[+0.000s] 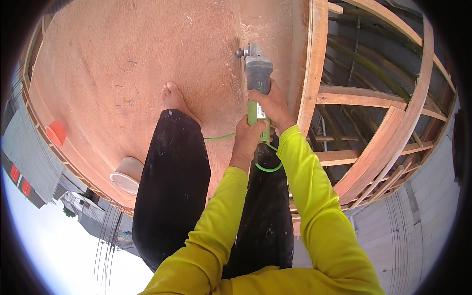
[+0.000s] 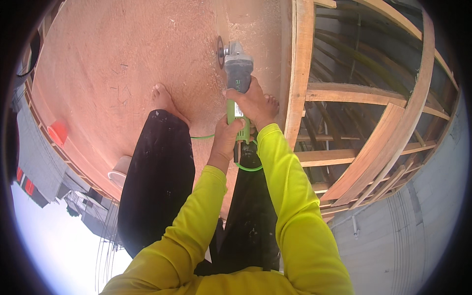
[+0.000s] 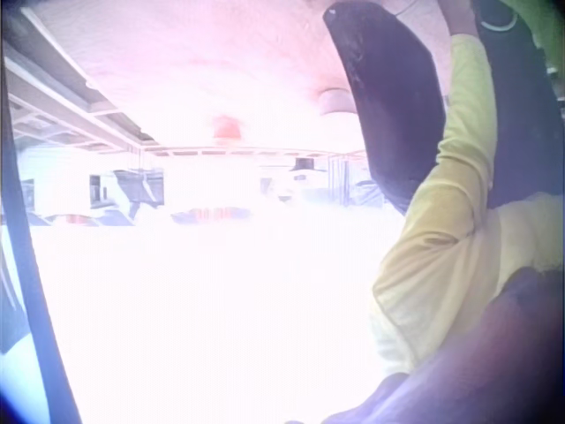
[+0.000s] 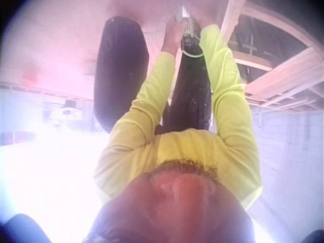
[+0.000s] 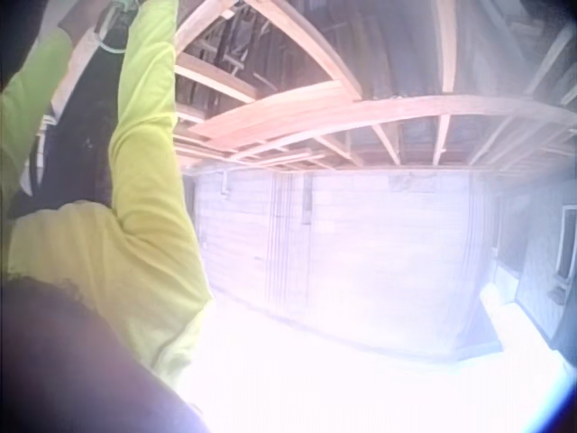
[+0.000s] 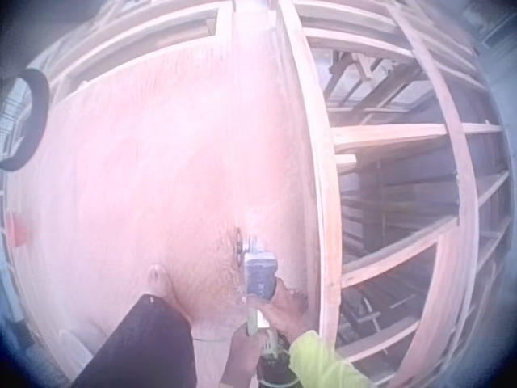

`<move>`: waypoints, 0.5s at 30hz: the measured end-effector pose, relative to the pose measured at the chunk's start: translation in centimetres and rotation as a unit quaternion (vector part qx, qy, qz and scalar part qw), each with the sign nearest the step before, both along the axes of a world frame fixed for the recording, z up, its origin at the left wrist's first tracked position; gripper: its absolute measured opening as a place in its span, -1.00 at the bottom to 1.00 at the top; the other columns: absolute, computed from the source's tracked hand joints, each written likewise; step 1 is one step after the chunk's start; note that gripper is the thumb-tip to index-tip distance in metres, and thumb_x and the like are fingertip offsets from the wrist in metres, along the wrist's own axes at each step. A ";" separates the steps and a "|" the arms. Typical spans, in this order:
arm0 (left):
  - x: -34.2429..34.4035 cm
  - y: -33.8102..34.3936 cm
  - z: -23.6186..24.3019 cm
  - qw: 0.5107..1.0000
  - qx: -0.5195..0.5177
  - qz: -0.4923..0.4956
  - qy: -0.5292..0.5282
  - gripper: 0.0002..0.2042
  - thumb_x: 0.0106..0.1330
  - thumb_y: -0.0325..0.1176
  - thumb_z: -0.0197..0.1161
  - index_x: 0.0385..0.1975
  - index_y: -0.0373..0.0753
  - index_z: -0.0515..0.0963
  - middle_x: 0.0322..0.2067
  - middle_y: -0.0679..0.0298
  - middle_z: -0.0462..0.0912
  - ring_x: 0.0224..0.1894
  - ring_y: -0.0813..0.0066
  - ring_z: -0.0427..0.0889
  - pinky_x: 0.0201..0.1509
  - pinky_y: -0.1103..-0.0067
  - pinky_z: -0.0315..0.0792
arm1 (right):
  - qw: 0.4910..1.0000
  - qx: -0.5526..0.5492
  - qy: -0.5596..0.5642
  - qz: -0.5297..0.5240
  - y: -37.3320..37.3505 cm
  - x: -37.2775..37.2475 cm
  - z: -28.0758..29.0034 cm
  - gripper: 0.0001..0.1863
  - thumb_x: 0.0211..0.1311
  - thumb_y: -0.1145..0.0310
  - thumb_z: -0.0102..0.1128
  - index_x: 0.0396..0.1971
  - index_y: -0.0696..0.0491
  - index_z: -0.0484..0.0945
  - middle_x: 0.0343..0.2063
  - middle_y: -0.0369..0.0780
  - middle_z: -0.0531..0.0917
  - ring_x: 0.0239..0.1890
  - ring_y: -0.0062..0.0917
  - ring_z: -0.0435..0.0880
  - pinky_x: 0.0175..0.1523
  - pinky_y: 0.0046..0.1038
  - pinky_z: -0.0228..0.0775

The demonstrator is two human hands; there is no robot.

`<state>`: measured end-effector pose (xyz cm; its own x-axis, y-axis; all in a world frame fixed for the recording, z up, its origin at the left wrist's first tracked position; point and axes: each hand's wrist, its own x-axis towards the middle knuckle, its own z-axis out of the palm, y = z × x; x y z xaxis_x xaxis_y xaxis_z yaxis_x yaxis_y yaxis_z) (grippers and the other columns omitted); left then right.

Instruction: The person uses a hand saw to cut a large sheet of plywood on a wooden floor, then switches to an angle grinder to smooth the cut edge. The task involves manual sawing followed by power-tool grinding.

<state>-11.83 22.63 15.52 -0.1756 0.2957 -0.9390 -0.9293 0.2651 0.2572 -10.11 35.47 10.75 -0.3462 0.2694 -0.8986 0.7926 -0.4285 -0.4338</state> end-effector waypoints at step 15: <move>2.9 -1.6 0.5 0.997 -0.006 0.077 -0.012 -0.65 0.21 -0.39 0.28 -0.02 -0.38 0.50 -0.29 0.20 0.65 -0.39 0.46 0.66 -0.32 0.51 0.59 | 0.996 -0.037 0.019 -0.076 -2.3 2.2 -0.8 -0.33 0.00 0.26 0.49 0.09 0.23 0.44 -0.11 -0.11 0.62 -0.22 -0.45 0.65 -0.14 -0.41 0.55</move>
<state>-8.89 21.03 16.05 -0.1960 0.2554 -0.9468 -0.9650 0.1212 0.2325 -7.87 33.12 9.97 -0.3406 0.2542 -0.9052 0.7000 -0.5741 -0.4247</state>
